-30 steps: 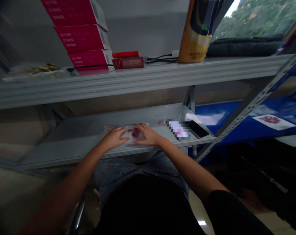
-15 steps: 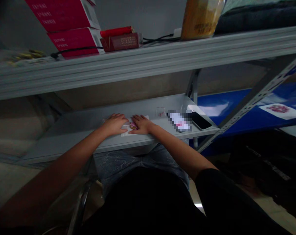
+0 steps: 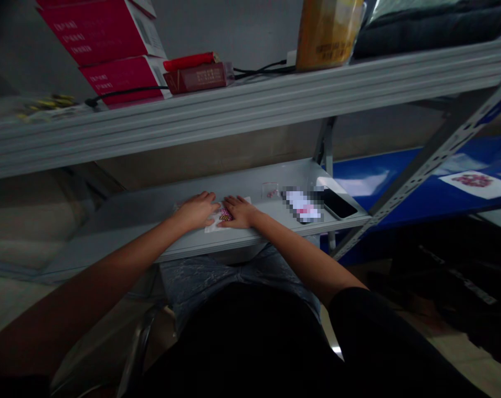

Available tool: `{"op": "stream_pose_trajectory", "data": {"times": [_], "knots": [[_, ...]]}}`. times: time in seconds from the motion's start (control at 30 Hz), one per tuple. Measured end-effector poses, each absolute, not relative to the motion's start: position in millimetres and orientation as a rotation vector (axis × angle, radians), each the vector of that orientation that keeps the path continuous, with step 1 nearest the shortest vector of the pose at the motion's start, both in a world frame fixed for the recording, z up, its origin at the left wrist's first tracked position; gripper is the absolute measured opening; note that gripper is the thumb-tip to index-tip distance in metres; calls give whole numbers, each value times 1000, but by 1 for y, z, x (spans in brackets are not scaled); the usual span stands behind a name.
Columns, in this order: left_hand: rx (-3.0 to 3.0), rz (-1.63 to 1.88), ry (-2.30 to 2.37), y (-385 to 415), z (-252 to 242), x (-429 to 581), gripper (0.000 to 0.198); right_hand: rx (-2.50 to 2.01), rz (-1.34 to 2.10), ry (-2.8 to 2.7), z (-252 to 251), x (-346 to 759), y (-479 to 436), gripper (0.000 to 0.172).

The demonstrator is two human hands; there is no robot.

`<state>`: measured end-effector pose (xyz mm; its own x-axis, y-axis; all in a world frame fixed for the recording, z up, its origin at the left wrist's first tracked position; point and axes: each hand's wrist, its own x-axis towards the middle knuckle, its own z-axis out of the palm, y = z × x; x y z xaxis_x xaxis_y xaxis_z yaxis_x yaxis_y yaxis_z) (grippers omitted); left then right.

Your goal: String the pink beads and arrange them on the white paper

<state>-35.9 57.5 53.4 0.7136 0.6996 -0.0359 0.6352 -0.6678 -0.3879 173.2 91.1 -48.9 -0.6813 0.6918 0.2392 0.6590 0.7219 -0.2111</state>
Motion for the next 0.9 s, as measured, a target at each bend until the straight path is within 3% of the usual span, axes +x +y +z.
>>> {"op": "stream_pose_trajectory", "data": {"times": [0.63,0.77,0.9], "knots": [[-2573,283,-985,62,57,-33,30,-1055,144,-2617,-40,172,85,98],[-2669,177,-1204,77,62,-44,39,-1065,171,-2618,-37,173,84,99],[-2856,-140,-1732,95,73,-68,45,-1086,208,-2625,-38,174,84,101]]}}
